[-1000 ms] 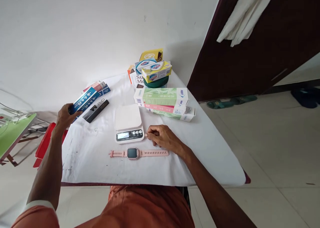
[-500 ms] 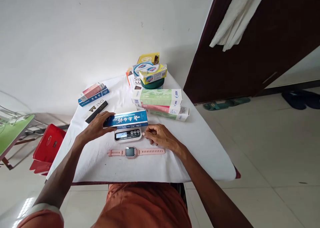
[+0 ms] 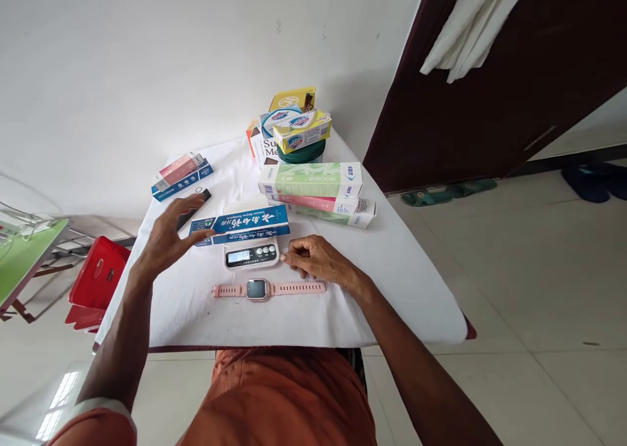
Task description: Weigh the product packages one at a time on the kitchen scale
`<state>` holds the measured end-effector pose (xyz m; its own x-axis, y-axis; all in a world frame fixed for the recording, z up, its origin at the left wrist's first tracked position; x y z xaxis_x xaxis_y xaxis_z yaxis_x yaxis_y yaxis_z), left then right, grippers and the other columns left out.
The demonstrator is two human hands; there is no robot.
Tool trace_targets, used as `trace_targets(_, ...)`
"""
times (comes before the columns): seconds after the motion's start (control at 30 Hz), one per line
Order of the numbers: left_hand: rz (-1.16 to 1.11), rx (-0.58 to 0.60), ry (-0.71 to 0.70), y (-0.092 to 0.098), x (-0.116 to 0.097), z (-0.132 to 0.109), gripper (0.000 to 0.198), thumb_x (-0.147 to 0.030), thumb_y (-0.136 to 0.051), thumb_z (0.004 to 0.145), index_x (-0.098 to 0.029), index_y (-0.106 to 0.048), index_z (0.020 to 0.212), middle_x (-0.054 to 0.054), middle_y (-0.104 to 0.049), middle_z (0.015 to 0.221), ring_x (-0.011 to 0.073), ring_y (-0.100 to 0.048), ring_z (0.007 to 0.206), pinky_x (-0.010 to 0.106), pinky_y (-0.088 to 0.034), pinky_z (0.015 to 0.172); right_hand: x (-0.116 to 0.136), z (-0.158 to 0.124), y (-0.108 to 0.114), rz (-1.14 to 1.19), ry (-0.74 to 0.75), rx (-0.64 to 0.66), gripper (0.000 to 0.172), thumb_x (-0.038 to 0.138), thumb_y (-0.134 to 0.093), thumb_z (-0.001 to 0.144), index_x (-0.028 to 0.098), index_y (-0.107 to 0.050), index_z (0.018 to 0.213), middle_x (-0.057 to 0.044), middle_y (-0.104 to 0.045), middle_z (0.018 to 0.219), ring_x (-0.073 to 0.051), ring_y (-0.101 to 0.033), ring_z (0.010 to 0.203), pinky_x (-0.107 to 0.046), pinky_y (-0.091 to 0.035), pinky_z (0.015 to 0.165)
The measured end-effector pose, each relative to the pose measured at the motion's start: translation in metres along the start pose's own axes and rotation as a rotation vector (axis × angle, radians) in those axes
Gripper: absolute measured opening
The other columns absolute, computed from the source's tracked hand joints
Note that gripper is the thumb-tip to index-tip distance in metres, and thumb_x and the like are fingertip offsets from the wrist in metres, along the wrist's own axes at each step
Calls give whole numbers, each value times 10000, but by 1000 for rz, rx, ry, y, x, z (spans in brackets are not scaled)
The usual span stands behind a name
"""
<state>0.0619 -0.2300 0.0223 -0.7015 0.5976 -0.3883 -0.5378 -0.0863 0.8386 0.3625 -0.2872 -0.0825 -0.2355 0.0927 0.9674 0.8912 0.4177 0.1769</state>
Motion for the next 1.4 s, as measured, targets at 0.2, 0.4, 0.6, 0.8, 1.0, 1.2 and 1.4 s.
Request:
trace_targets(0.2, 45, -259, 46, 30, -4, -6, 601, -499, -727, 905, -294, -524, 1432, 59, -669, 1292, 233, -658, 1196, 406, -556, 1023, -3, 2, -1, -17, 19, 0, 437, 561, -704, 844, 191, -557, 664, 5, -582, 633, -106, -554, 541, -230, -413, 470)
trace_targets(0.4, 72, -134, 33, 10, 2, -1, 597, -536, -718, 897, -288, -543, 1411, 78, -652, 1301, 257, -637, 1206, 440, -541, 1026, -1, 2, 0, -23, -3, -4, 449, 582, -718, 820, 192, -565, 657, 11, -579, 583, -105, -533, 515, -233, -398, 467)
trace_targets(0.6, 150, 224, -15, -40, 6, 3, 538, -445, -737, 899, -279, -551, 1376, 99, -647, 1240, 309, -604, 1172, 511, -474, 1030, -2, 1, 0, -30, 8, -17, 427, 560, -704, 840, 193, -564, 673, 7, -593, 602, -112, -558, 526, -228, -419, 463)
trace_targets(0.8, 119, 255, -58, -22, 3, 1, 445, -434, -725, 910, -267, -563, 1290, 74, -639, 1155, 264, -622, 1051, 431, -501, 930, -2, 2, 2, -34, 29, -26, 412, 549, -714, 840, 189, -583, 688, 3, -612, 612, -111, -566, 511, -224, -431, 456)
trace_targets(1.0, 83, 155, -155, 10, -39, 29, 529, -535, -717, 896, -298, -554, 1340, 68, -641, 1166, 258, -630, 1043, 390, -521, 858, 0, 2, 3, -36, 60, -18, 397, 528, -696, 862, 195, -575, 683, 11, -607, 589, -106, -556, 501, -221, -428, 468)
trace_targets(1.2, 76, 104, -298, -32, -71, 104, 512, -542, -674, 927, -228, -568, 1317, 91, -634, 1194, 266, -604, 1085, 413, -490, 931, -2, 1, 2, -16, 39, -17, 395, 524, -675, 872, 193, -565, 685, 18, -596, 557, -96, -509, 470, -218, -396, 450)
trace_targets(1.4, 127, 100, -354, -58, -69, 148, 540, -539, -685, 914, -200, -583, 1320, 119, -615, 1233, 289, -570, 1143, 428, -467, 956, -4, 3, 2, -25, 42, -30, 385, 511, -666, 873, 193, -560, 683, 20, -595, 556, -100, -529, 477, -207, -380, 438)
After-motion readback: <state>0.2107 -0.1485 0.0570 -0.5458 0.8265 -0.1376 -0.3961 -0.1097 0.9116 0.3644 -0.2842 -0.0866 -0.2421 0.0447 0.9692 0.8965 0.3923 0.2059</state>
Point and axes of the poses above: each hand's wrist, its own z-axis towards the middle knuckle, its own y-axis out of the back of the hand, x = y × z, the point moved 2 cm from there along z, towards the middle knuckle
